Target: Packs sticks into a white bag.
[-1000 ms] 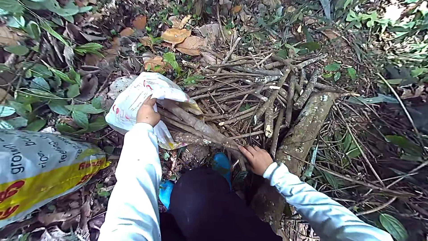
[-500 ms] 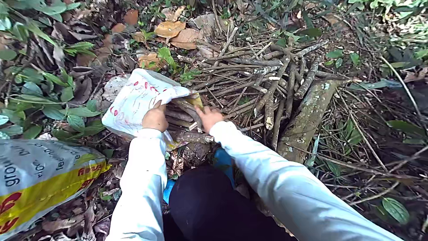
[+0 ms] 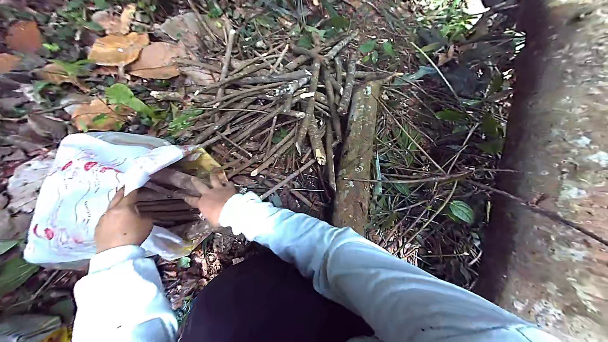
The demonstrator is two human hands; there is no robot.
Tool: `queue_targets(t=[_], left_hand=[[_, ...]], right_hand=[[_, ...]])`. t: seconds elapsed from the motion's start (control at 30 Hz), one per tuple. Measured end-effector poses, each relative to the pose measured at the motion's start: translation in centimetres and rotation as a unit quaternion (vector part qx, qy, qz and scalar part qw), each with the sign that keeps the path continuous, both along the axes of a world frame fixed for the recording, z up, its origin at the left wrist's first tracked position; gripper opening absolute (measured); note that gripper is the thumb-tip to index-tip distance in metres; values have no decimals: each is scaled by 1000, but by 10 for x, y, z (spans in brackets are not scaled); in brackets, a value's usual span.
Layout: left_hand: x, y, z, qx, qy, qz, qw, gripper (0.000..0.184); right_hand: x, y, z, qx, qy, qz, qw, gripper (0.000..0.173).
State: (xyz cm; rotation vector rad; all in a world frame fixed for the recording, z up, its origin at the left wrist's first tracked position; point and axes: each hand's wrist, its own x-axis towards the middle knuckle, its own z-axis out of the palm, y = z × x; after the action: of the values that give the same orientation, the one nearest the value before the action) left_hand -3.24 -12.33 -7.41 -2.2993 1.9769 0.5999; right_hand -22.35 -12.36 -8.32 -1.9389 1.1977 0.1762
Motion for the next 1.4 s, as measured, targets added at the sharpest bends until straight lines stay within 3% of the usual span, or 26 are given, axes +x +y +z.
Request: queue_targets(t=[0.1,0.17,0.23,0.3,0.37,0.47,0.53,0.6,0.63,0.7,0.73,0.8,0.87,1.0,1.13,1.2,1.27,1.33,1.4], left_hand=[[-2,2,-4,-3,5,12,1000,53],[-2,5,-10,-17,9,17,1000,53],[-2,10,-15,-34,14,19,999,52],[-5,14,-21,-56,13,24,998,49],[-6,19,-28,-85,17,29,996,48],[-6,28,-42,-173,40,23,984,46],[-10,38,-49,-236,58,44,969,42],[-17,48,-54,-259,64,125,955,43],[-21,53,-54,-250,61,184,949,48],[-25,56,-51,-183,64,280,940,51],[-25,56,-48,-146,75,298,940,45],[-23,53,-42,-97,87,299,946,43],[-18,48,-35,-118,88,282,948,42],[-2,42,-9,-171,86,251,949,40],[-2,47,-4,-187,85,220,954,37],[-2,51,-4,-195,85,206,955,37],[-1,52,-5,-210,82,199,954,38],[2,52,-9,-223,80,196,952,38],[4,53,-16,-230,80,194,950,39]], right_hand=[[-67,-8,-26,-60,-85,-180,978,63],[-129,-19,-67,-98,-2,-348,932,67],[-192,-26,-111,-49,132,-473,870,85],[-239,-20,-151,18,221,-533,816,92],[-262,-7,-183,68,283,-520,803,77],[-261,-2,-180,109,310,-487,809,78],[-253,7,-153,120,196,-537,812,82],[-240,32,-108,117,37,-596,793,68],[-234,52,-86,112,-38,-607,786,71],[-227,101,-52,97,-162,-575,796,86],[-227,125,-40,79,-200,-530,820,89],[-230,162,-23,30,-230,-413,881,86],[-233,174,-7,-3,-249,-288,925,77],[-191,138,40,70,-182,-85,977,64],[-79,69,46,40,-15,77,996,49],[-18,37,29,-16,-19,105,994,46],[23,7,22,-66,-68,128,987,53],[33,-13,33,-106,-137,110,979,46],[10,-26,33,-154,-222,18,963,36]])
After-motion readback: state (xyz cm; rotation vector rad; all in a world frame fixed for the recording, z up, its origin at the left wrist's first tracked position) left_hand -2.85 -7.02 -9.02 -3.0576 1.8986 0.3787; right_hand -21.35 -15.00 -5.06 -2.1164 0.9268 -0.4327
